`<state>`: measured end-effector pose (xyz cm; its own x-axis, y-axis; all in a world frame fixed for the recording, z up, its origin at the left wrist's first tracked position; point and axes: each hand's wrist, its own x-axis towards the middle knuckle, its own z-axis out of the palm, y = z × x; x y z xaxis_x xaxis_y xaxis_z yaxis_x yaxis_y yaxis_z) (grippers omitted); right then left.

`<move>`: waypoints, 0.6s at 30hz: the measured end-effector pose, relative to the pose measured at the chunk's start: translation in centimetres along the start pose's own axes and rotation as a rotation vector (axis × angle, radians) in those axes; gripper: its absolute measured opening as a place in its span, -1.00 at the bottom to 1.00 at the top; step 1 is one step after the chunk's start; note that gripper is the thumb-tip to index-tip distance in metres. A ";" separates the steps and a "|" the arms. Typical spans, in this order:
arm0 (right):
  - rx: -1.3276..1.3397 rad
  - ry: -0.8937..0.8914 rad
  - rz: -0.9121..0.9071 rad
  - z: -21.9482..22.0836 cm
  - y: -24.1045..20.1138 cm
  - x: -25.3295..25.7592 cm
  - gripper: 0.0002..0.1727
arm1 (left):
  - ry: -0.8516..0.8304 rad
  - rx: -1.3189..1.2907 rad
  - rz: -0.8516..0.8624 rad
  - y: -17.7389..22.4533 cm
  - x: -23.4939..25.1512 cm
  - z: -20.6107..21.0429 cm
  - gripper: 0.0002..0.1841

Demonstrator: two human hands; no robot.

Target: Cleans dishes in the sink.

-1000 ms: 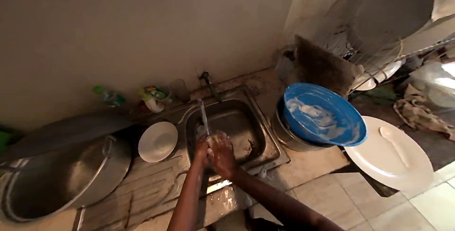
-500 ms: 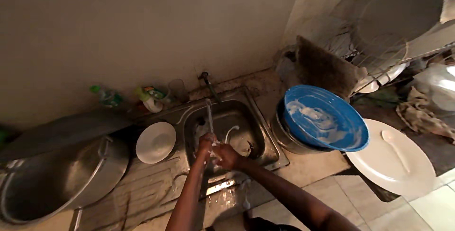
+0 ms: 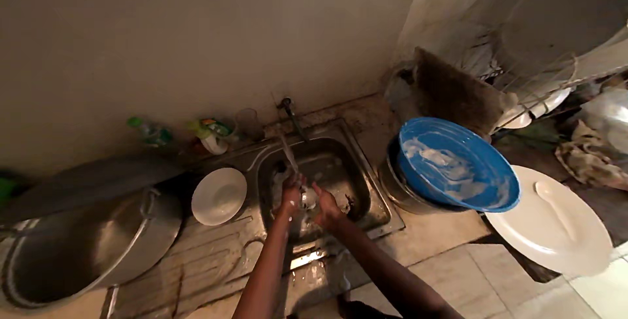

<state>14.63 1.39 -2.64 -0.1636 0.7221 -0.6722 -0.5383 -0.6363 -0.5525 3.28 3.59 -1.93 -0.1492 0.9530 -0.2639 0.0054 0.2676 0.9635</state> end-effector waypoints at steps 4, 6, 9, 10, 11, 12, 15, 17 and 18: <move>-0.601 0.142 -0.245 -0.2 -2.7 -1.5 -0.42 | -0.050 0.129 -0.008 0.3 -0.4 -1.0 -0.65; -0.553 0.108 -0.340 -0.2 -3.9 -1.1 -0.41 | -0.112 0.210 -0.017 0.3 -0.4 -1.4 -0.68; -0.465 -0.011 -0.401 0.0 -4.8 0.1 -0.38 | -0.137 0.290 -0.011 0.1 -0.7 -1.8 -0.72; -0.452 -0.018 -0.423 0.1 -5.0 0.1 -0.43 | -0.113 0.267 -0.013 0.2 -0.8 -1.9 -0.74; -0.465 -0.029 -0.434 0.2 -5.0 0.1 -0.49 | -0.089 0.229 -0.026 0.2 -0.9 -1.9 -0.74; -0.521 -0.042 -0.429 0.4 -4.2 -0.1 -0.51 | -0.078 0.186 -0.048 0.4 -1.3 -1.8 -0.72; -0.681 -0.006 -0.452 1.2 -0.8 -0.3 -0.51 | -0.079 0.135 -0.096 1.3 -2.2 -1.3 -0.66; -0.726 -0.039 -0.507 0.9 -0.3 -0.4 -0.51 | -0.074 0.161 -0.094 1.2 -2.1 -1.4 -0.69; -0.755 -0.063 -0.513 0.6 -0.3 -0.7 -0.50 | -0.077 0.178 -0.092 1.1 -2.1 -1.7 -0.70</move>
<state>14.38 1.23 -1.65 -0.1106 0.9645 -0.2396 0.1220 -0.2261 -0.9664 1.87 1.61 -0.24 -0.0811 0.9296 -0.3594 0.1713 0.3682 0.9138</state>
